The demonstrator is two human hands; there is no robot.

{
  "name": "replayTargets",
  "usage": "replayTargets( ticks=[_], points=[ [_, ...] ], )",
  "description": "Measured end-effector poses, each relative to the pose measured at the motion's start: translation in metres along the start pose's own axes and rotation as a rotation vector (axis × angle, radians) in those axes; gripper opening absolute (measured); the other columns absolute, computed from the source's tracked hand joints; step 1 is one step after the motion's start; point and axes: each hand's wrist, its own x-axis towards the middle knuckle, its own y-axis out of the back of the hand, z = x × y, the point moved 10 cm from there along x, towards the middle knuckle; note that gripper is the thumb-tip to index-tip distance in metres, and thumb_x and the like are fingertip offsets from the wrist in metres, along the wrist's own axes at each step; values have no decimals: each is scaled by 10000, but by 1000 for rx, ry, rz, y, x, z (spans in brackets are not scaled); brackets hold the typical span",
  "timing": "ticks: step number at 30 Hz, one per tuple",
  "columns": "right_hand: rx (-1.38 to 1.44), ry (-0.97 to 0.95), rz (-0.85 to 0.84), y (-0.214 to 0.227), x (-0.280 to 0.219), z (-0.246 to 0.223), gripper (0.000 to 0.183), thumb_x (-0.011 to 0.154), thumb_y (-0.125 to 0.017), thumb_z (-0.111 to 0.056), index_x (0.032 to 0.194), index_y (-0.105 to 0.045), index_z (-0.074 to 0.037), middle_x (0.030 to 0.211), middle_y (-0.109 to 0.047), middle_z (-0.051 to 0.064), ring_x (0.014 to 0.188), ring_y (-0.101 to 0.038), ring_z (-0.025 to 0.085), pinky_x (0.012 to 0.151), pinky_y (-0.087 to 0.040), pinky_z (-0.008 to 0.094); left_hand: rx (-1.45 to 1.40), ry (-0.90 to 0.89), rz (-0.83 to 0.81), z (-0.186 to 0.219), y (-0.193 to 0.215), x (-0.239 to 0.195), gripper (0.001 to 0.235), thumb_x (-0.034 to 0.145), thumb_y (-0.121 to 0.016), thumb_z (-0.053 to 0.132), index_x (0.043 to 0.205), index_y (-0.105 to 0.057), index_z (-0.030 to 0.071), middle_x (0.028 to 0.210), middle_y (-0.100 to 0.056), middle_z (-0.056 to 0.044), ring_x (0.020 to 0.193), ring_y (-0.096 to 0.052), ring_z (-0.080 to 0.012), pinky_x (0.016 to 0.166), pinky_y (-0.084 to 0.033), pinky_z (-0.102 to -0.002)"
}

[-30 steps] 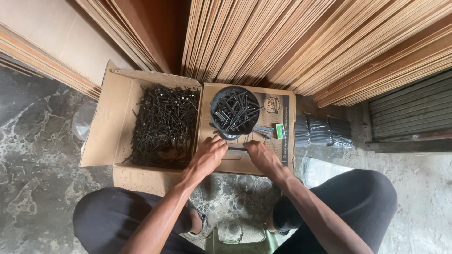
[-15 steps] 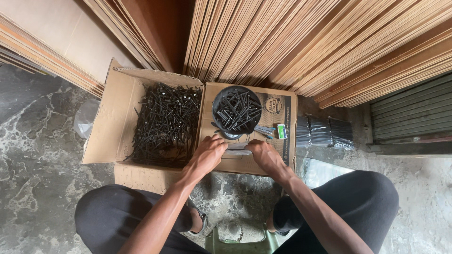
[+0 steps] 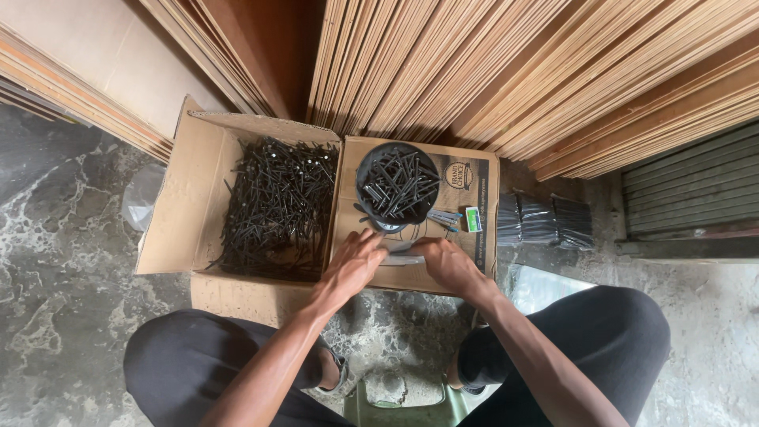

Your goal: The person picks up nails from a container by hand and places them into a small plastic bag.

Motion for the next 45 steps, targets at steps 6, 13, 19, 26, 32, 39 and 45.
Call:
replayTargets(
  ticks=[6, 13, 19, 26, 32, 39, 45],
  points=[
    [28, -120, -37, 39, 24, -21, 270, 869, -423, -32, 958, -671, -91, 889, -668, 122, 659, -677, 259, 550, -549, 269, 56, -37, 94, 3, -13, -7, 86, 785, -573, 75, 795, -658, 90, 1108, -589, -108, 1038, -482, -247, 735, -429, -331],
    [-76, -326, 317, 23, 104, 35, 185, 883, -579, -194, 1018, -605, -69, 871, -630, 104, 795, -650, 297, 627, -570, 409, 12, -5, 18, -1, -16, -1, 199, 828, -482, 79, 733, -656, 92, 969, -618, -91, 987, -485, -226, 752, -413, -349],
    [-105, -519, 281, -11, 138, 78, 258, 814, -657, -232, 972, -603, -35, 855, -606, 150, 831, -635, 355, 647, -563, 471, -75, 17, 28, -10, -37, -4, 198, 819, -495, 102, 710, -659, 82, 924, -623, -105, 980, -472, -245, 750, -408, -375],
    [-116, -570, 143, -41, 156, 117, 204, 751, -686, -179, 848, -655, -2, 725, -631, 191, 743, -639, 385, 571, -557, 483, -60, 32, 51, -16, -36, -1, 187, 808, -504, 100, 704, -659, 87, 909, -624, -97, 967, -476, -247, 740, -409, -373],
    [77, -527, 63, -24, 146, 92, 235, 780, -645, -152, 915, -639, 39, 779, -625, 210, 715, -637, 346, 499, -531, 413, -24, 24, 69, -17, -31, -2, 179, 798, -511, 98, 699, -659, 91, 896, -624, -90, 957, -479, -249, 731, -410, -371],
    [632, -729, 185, 23, 94, 73, 227, 804, -692, -234, 1002, -683, -123, 901, -638, 174, 793, -636, 272, 619, -515, 365, -3, 0, 83, -17, -28, -4, 170, 789, -518, 96, 694, -659, 94, 882, -625, -84, 946, -483, -250, 722, -412, -369],
    [1080, -728, 47, 62, 18, -3, 348, 853, -584, -51, 1162, -542, 101, 816, -525, 112, 677, -487, 145, 548, -427, 209, -1, -18, 101, -14, -26, 0, 161, 779, -525, 94, 688, -658, 98, 869, -626, -77, 935, -486, -252, 714, -413, -368]
  ],
)
